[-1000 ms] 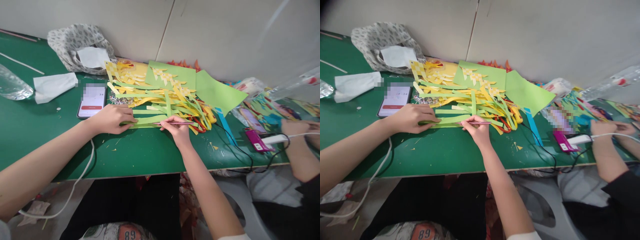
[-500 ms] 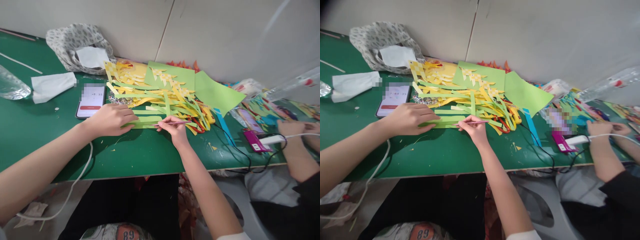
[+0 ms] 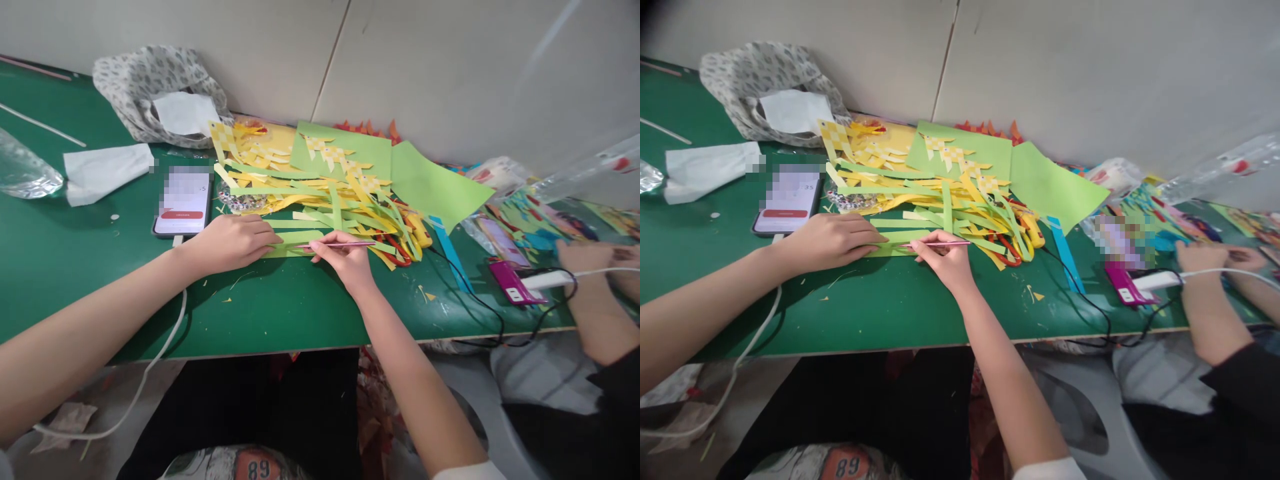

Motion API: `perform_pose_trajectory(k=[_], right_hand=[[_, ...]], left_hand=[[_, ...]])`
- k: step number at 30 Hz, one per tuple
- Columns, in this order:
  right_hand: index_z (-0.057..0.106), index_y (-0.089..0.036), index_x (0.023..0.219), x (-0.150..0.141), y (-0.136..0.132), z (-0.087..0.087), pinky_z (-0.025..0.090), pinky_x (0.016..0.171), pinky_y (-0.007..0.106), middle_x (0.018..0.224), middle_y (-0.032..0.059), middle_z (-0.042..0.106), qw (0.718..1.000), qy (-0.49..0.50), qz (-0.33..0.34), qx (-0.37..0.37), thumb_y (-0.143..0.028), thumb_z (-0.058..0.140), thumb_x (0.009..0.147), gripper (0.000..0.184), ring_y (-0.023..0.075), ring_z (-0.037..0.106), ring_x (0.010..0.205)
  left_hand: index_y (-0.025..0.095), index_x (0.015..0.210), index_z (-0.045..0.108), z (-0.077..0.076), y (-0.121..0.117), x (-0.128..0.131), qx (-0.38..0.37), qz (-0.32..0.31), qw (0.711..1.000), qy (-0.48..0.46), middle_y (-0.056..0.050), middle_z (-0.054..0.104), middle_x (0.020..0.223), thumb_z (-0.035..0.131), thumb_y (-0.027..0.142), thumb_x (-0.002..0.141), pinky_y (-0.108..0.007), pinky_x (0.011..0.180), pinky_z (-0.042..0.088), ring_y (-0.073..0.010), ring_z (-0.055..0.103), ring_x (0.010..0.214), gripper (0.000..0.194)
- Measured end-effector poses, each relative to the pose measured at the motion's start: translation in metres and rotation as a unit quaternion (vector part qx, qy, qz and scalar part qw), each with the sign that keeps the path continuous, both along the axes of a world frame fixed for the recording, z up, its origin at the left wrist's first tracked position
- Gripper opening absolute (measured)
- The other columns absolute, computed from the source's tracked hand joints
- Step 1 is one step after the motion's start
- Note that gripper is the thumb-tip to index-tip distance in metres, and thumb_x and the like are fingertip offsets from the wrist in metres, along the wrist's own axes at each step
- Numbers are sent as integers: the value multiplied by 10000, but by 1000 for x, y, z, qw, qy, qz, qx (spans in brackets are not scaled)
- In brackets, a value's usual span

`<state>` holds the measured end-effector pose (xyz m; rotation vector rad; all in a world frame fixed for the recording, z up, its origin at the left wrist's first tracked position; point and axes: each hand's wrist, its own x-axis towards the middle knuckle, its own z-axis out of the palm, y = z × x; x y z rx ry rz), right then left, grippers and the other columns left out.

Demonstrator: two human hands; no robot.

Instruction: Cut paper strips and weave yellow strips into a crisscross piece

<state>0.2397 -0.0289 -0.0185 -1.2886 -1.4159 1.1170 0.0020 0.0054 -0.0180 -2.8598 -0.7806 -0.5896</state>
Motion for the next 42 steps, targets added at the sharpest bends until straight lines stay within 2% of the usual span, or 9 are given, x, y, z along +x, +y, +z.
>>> perform_pose_trajectory(k=[10, 22, 31, 39, 42], right_hand=[[627, -202, 655, 3, 1, -2, 534, 660, 334, 539, -18, 636, 998, 45, -33, -1, -310, 761, 666, 173, 199, 691, 647], [650, -193, 684, 2, 0, -2, 523, 615, 305, 620, 3, 667, 1000, -10, 3, 15, -362, 750, 681, 197, 157, 650, 580], [621, -203, 642, 4, 1, -2, 528, 605, 312, 531, -23, 628, 997, 55, -46, 20, -297, 757, 659, 167, 176, 667, 581], [648, -201, 661, 4, 1, -3, 513, 599, 301, 589, -10, 655, 999, 40, -11, 24, -310, 765, 662, 160, 157, 649, 574], [649, -200, 650, 4, 2, -3, 510, 592, 297, 578, -12, 652, 998, 42, -23, 27, -293, 766, 656, 149, 152, 641, 560]], left_hand=[[192, 1025, 659, -1, 1, -2, -12, -1, 1000, -2, -48, 713, 940, 414, 287, 953, -279, 710, 484, -198, 642, 915, 272], [200, 1039, 660, 0, 2, -1, -8, -4, 1000, 0, -40, 711, 939, 405, 293, 957, -282, 710, 482, -193, 637, 910, 283], [206, 1019, 670, 0, 1, -1, -6, 2, 1000, 6, -36, 713, 935, 415, 268, 948, -271, 687, 482, -187, 639, 900, 273], [210, 1025, 670, 0, 1, -1, 1, 3, 1000, 4, -35, 713, 940, 410, 276, 951, -270, 676, 479, -186, 638, 897, 278], [210, 1024, 670, 0, 1, -1, -3, 2, 1000, 3, -36, 714, 942, 416, 275, 949, -273, 680, 481, -189, 638, 901, 273]])
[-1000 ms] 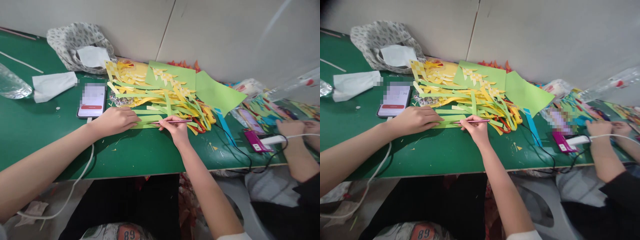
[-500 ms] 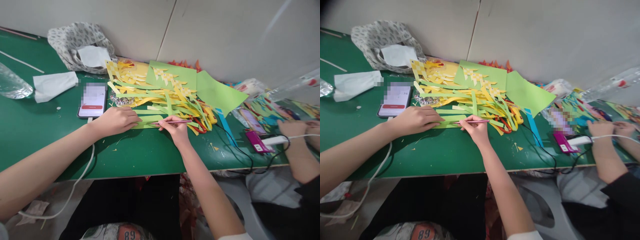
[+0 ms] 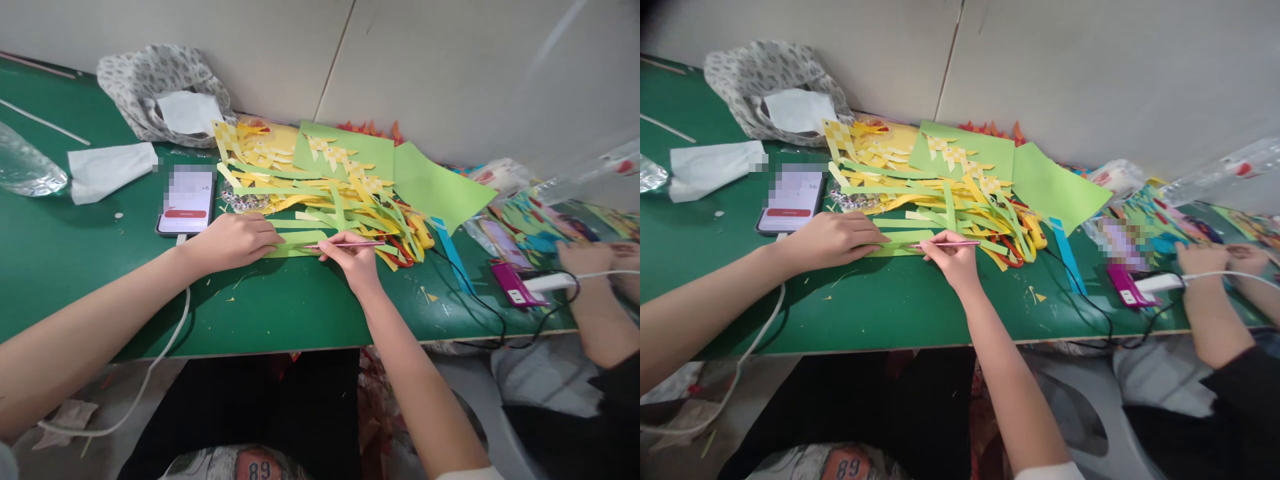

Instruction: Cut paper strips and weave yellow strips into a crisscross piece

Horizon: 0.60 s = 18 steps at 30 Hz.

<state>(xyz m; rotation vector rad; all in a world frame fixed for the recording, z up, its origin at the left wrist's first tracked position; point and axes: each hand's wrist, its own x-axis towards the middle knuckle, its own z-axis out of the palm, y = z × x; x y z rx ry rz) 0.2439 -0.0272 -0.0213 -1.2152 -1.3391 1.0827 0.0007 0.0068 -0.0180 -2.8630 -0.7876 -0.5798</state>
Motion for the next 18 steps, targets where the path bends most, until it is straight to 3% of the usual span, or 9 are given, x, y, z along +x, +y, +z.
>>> perform_pose_trajectory(k=[8, 15, 18], right_hand=[[630, -204, 618, 1, 2, -1, 506, 553, 278, 527, -25, 635, 999, 26, -27, -1, -251, 753, 645, 134, 148, 640, 539], [638, -193, 650, 14, 7, -1, 531, 615, 297, 577, -7, 663, 998, 6, 39, -39, -322, 780, 637, 192, 163, 669, 611], [642, -199, 645, 16, 6, -1, 532, 603, 302, 558, -12, 653, 999, 0, 32, -26, -336, 782, 637, 196, 172, 672, 614]], left_hand=[[210, 1016, 673, 1, -1, 0, -4, 0, 1000, -4, -40, 715, 919, 405, 264, 947, -262, 686, 487, -182, 636, 901, 282], [214, 1019, 671, 2, 0, 0, -15, -7, 1000, -3, -45, 715, 902, 396, 281, 948, -255, 706, 493, -177, 635, 904, 292], [215, 1016, 671, 2, 0, 0, -16, -7, 1000, -2, -46, 715, 905, 390, 288, 951, -261, 714, 493, -179, 636, 903, 298]])
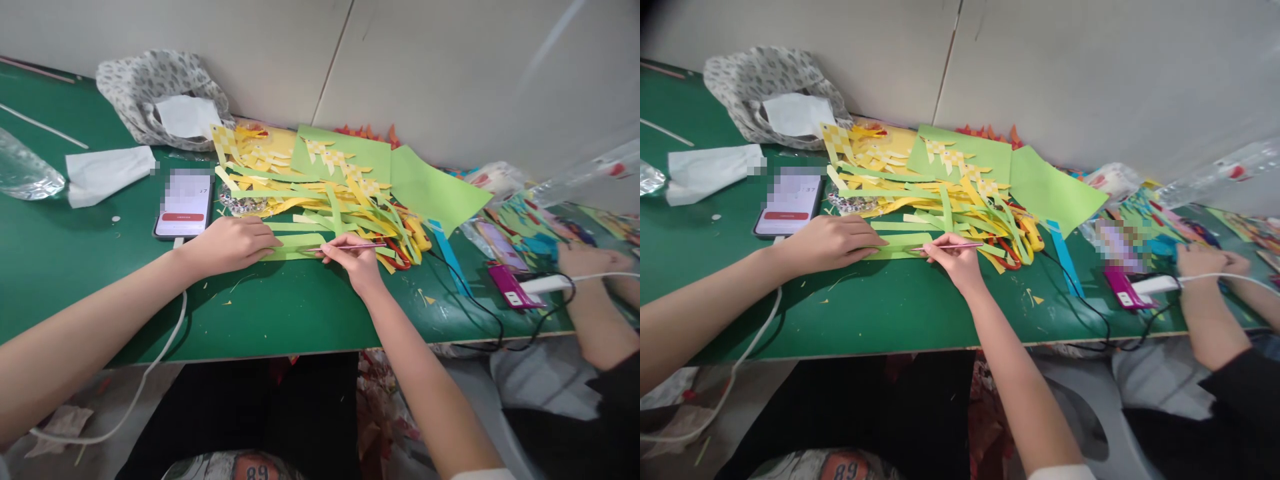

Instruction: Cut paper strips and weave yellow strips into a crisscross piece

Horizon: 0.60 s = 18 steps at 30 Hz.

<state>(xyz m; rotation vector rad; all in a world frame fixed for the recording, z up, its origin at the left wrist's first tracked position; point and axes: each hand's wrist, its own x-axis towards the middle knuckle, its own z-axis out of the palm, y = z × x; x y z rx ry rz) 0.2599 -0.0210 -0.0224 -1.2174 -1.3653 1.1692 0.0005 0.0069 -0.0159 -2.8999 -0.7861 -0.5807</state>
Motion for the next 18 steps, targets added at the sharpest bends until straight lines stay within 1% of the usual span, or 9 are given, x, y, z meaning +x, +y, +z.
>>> perform_pose_trajectory(k=[5, 8, 11, 18], right_hand=[[650, -211, 660, -2, -3, 2, 526, 590, 306, 563, -18, 649, 1000, 6, -20, 15, -337, 762, 664, 169, 163, 655, 592], [647, -209, 654, -2, -2, 2, 520, 579, 301, 575, -14, 655, 1000, -11, -4, 13, -351, 761, 663, 183, 160, 649, 587], [655, -202, 667, -3, -2, 1, 505, 554, 284, 612, -7, 676, 999, -35, 8, 13, -351, 755, 676, 180, 131, 618, 536], [659, -194, 686, -3, 0, -1, 491, 531, 268, 628, -2, 680, 999, -45, 8, 11, -348, 753, 682, 181, 119, 602, 519]], left_hand=[[207, 1020, 671, 0, -1, 1, 4, 1, 1000, -4, -51, 714, 911, 387, 284, 953, -276, 726, 496, -186, 638, 906, 301], [208, 1019, 668, -1, -1, 1, 5, 3, 1000, -3, -48, 714, 915, 392, 284, 953, -275, 717, 492, -188, 638, 908, 294], [207, 1018, 668, -1, -1, 0, 7, 0, 1000, -2, -48, 714, 921, 396, 285, 954, -278, 714, 487, -191, 637, 907, 291], [200, 1031, 664, -1, 0, 0, 6, -3, 1000, 5, -47, 713, 948, 392, 291, 958, -291, 727, 488, -195, 638, 915, 296]])
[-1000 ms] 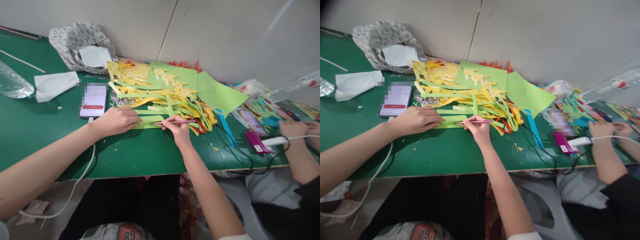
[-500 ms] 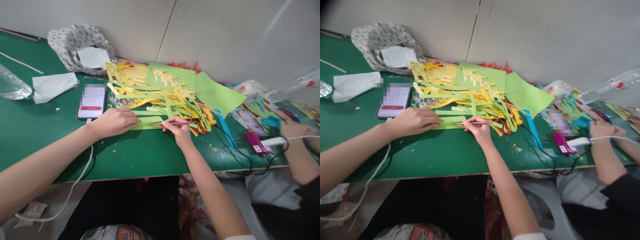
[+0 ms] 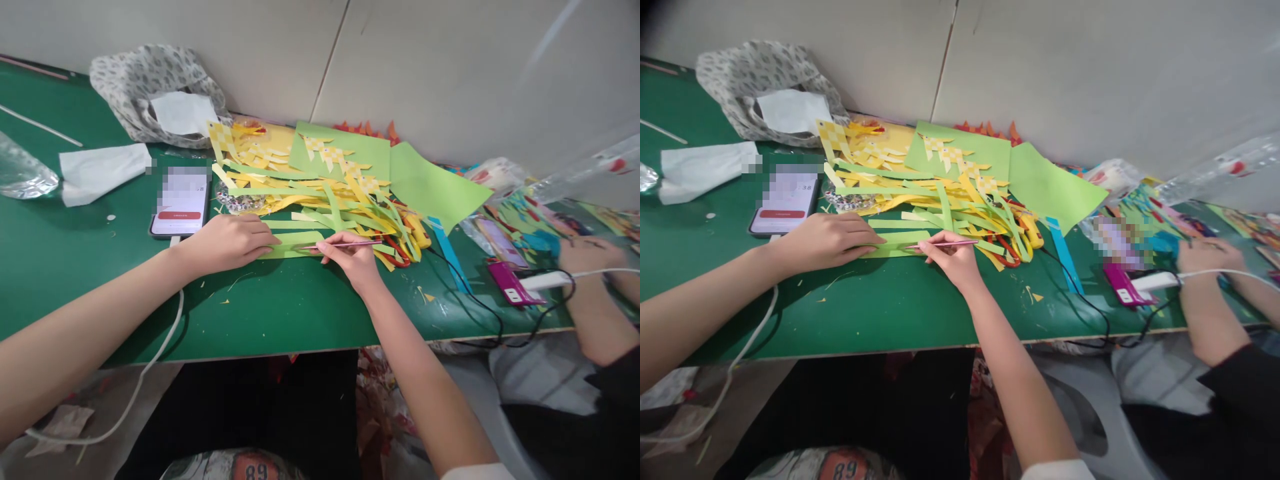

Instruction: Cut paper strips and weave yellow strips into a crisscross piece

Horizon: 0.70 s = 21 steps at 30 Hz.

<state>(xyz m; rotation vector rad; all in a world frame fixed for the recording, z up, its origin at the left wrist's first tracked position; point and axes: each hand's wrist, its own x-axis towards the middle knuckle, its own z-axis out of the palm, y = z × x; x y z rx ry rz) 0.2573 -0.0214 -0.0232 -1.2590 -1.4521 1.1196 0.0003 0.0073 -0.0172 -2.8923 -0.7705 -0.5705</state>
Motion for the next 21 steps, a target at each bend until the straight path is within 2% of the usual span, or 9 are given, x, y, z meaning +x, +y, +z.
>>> perform_pose_trajectory(k=[6, 12, 18, 21], right_hand=[[630, -205, 647, 0, -1, 2, 507, 557, 284, 539, -24, 630, 999, 42, -30, -2, -333, 765, 659, 187, 148, 632, 554], [649, -204, 674, 1, 0, 1, 504, 538, 285, 580, -12, 656, 1000, 20, -5, 8, -355, 757, 667, 185, 133, 608, 527], [646, -196, 643, 5, 2, -2, 486, 534, 283, 545, -14, 643, 999, 39, -31, 11, -318, 759, 658, 167, 142, 616, 530], [650, -200, 652, 5, 1, -1, 488, 550, 283, 549, -18, 643, 999, 42, -23, 19, -305, 753, 664, 147, 139, 615, 535]], left_hand=[[202, 1036, 664, 1, 0, 0, -5, 2, 1000, 6, -44, 714, 953, 397, 288, 957, -294, 745, 494, -195, 640, 917, 291], [204, 1024, 666, 1, 0, 0, -1, 3, 1000, 2, -45, 716, 948, 391, 291, 957, -286, 736, 493, -191, 638, 908, 296], [205, 1021, 666, -1, 0, 0, 1, 0, 1000, -5, -41, 718, 939, 398, 289, 954, -283, 724, 491, -188, 639, 889, 288], [206, 1016, 667, -1, 0, 0, -4, 4, 1000, -5, -40, 718, 943, 402, 293, 954, -284, 723, 490, -192, 640, 896, 286]])
